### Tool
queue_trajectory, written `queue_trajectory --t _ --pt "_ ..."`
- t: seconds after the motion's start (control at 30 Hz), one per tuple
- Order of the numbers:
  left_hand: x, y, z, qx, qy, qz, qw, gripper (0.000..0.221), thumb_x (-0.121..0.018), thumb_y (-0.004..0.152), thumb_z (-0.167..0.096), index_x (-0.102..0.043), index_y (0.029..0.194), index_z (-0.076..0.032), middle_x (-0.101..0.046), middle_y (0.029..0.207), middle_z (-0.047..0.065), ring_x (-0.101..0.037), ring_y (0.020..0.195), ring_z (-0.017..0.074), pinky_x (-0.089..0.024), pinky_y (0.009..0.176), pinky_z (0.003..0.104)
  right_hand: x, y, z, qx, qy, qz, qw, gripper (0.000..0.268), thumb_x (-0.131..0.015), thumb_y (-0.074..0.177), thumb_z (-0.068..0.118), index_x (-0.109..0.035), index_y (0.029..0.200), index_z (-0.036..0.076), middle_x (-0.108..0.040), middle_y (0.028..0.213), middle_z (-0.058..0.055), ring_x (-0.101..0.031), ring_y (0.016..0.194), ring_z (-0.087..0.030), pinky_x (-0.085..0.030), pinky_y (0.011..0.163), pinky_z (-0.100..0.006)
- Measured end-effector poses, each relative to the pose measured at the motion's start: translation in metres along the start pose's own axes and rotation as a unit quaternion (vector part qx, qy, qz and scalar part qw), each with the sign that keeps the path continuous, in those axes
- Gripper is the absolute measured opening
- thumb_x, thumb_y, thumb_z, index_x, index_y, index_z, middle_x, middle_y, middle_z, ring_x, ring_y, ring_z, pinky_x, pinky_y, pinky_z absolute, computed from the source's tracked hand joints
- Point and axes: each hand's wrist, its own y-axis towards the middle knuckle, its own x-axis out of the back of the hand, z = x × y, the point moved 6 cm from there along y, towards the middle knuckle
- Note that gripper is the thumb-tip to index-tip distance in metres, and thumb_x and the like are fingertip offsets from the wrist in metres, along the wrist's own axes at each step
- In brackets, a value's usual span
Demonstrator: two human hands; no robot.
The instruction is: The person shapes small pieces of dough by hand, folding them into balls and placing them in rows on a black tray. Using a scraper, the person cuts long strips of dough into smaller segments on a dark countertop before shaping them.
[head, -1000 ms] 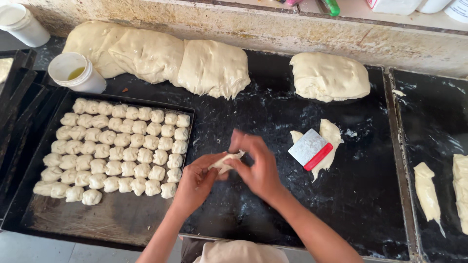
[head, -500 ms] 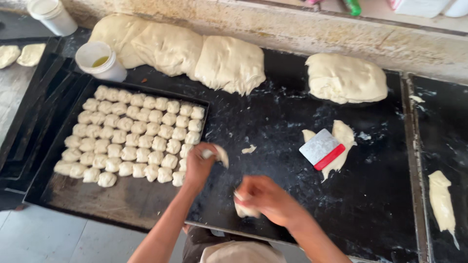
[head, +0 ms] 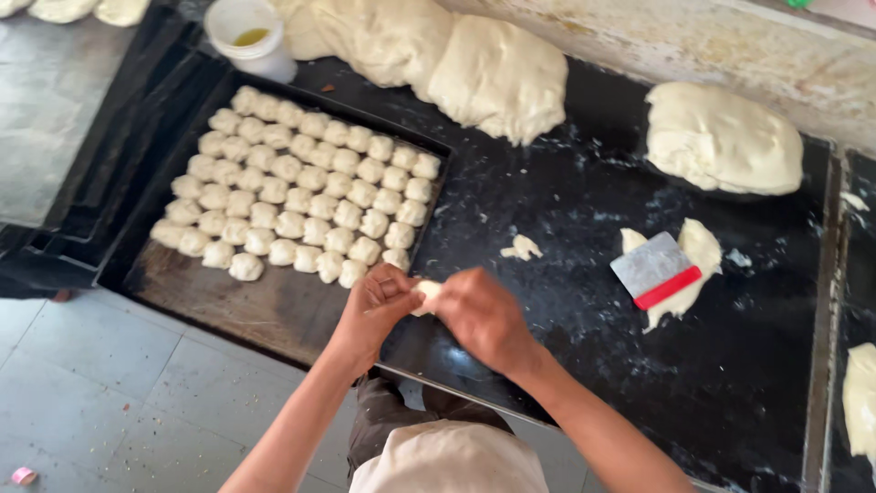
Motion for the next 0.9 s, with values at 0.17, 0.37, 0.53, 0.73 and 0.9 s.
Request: queue_trajectory --t 0.17,0.37,0.53,0.73,0.9 --pt "0.027 -0.023 -0.022 0.042 -0.177 -0.147 0.972 0.049 -0.057 0.092 -0.007 -0.052 0.14 -0.007 -0.073 0.101 0.009 -0.068 0.088 0.0161 -0.06 0.086 0.035 -0.048 0.005 0.049 0.228 -0.111 0.029 0.967 0.046 -0.083 0.077 0.018 -0.074 0.116 -0.005 -0.071 0.125 -0.016 -0.063 0.122 -0.042 -0.049 0.106 -0.048" --pt "0.034 -0.053 -0.058 0.034 -0.084 -0.075 0.993 0.058 -0.061 0.097 -0.003 -0.046 0.153 -0.008 -0.069 0.104 0.006 -0.069 0.099 0.011 -0.055 0.089 0.027 -0.058 0.024 0.039 0.028 0.115 -0.058 0.991 0.024 -0.08 0.093 0.011 -0.075 0.116 0.007 -0.073 0.128 -0.009 -0.07 0.125 -0.03 -0.057 0.107 -0.039" --pt "0.074 -0.043 -0.074 0.002 0.308 -0.093 0.947 0.037 -0.066 0.104 0.003 -0.068 0.141 -0.002 -0.059 0.088 0.03 -0.048 0.076 0.0258 -0.041 0.07 0.042 -0.078 0.051 0.071 0.122 -0.107 0.027 0.986 0.02 -0.072 0.094 0.003 -0.075 0.113 0.01 -0.069 0.116 -0.006 -0.067 0.113 -0.027 -0.059 0.098 -0.038" --pt "0.099 -0.036 -0.097 0.107 -0.11 -0.026 0.988 0.042 -0.051 0.094 0.001 -0.051 0.136 -0.003 -0.074 0.109 0.003 -0.073 0.098 0.0096 -0.061 0.09 0.024 -0.106 0.077 0.091 0.158 -0.188 -0.025 0.969 0.035 -0.072 0.088 0.009 -0.072 0.123 0.011 -0.059 0.134 -0.018 -0.059 0.125 -0.037 -0.053 0.104 -0.046" --pt "0.122 -0.05 -0.121 0.008 0.134 0.071 0.988 0.045 -0.051 0.097 -0.001 -0.055 0.142 -0.006 -0.075 0.108 0.007 -0.074 0.094 0.011 -0.051 0.067 0.025 -0.122 0.092 0.057 -0.141 0.077 -0.025 0.987 0.033 -0.078 0.089 0.013 -0.071 0.121 0.014 -0.063 0.127 -0.011 -0.063 0.119 -0.022 -0.059 0.097 -0.034"
